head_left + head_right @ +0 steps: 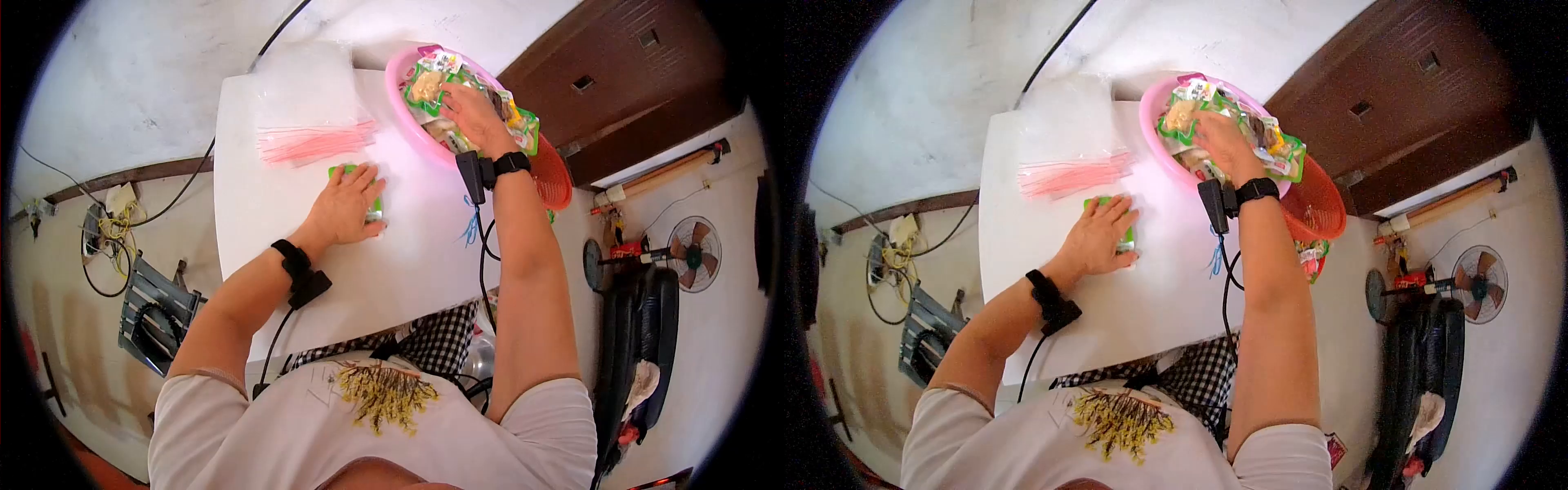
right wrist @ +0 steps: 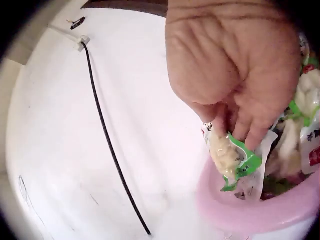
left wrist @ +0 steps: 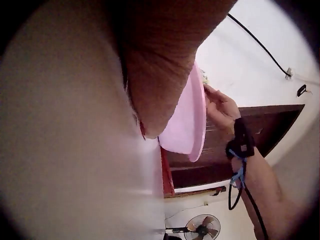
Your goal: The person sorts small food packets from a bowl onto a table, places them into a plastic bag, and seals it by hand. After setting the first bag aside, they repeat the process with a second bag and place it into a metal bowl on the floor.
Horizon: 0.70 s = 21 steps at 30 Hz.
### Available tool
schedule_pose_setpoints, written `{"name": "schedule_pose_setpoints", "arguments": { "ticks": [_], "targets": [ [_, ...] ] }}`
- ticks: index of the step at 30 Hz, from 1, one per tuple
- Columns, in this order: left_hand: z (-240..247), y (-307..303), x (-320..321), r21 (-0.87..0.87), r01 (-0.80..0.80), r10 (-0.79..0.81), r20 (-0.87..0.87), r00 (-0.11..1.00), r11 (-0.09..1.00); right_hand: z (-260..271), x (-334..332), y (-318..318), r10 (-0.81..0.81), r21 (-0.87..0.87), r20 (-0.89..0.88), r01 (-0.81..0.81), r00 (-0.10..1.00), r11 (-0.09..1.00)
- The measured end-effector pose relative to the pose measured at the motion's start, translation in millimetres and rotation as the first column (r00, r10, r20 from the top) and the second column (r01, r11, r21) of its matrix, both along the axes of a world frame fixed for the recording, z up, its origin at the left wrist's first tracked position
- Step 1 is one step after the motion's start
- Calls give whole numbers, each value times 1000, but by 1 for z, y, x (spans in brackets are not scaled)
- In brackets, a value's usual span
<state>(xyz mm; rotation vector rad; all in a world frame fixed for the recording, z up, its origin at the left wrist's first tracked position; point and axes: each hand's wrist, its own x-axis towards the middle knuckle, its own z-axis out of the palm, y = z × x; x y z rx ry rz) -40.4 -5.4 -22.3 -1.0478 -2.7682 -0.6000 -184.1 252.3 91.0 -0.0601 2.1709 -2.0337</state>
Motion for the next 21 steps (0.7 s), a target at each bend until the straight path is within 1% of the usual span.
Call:
{"name": "schedule_pose_setpoints", "arguments": {
  "ticks": [2,5,6,9,12,15,16,18,19,21],
  "targets": [
    [4,0,3,5,-42,42,-11,999,999,14,25,0,13,-1,-78,-14,997,1000],
    [0,1,5,19,-77,78,-69,995,997,41,80,-15,-36,43,-209,46,977,998],
    [4,1,6,15,-76,77,-78,994,997,40,91,-9,4,88,-252,19,968,996],
    [7,2,8,17,-65,66,-82,994,998,32,147,-6,50,124,-228,-22,972,992],
    [7,4,7,5,-53,54,-95,994,999,-1,185,-2,96,105,-19,-93,995,990],
    [-3,4,4,0,-51,51,-143,988,999,-38,199,5,61,136,150,-81,987,987],
    [-6,5,2,4,-53,53,-166,985,999,-49,199,7,42,91,190,-60,981,994],
    [-2,5,3,9,-43,44,-158,987,999,-65,197,8,14,4,272,-15,962,1000],
    [-1,4,3,11,-38,40,-153,987,999,-72,194,8,13,-66,281,6,960,998],
    [-7,2,1,79,12,1,-168,986,997,-79,187,2,9,-204,298,54,955,978]
  ]
}}
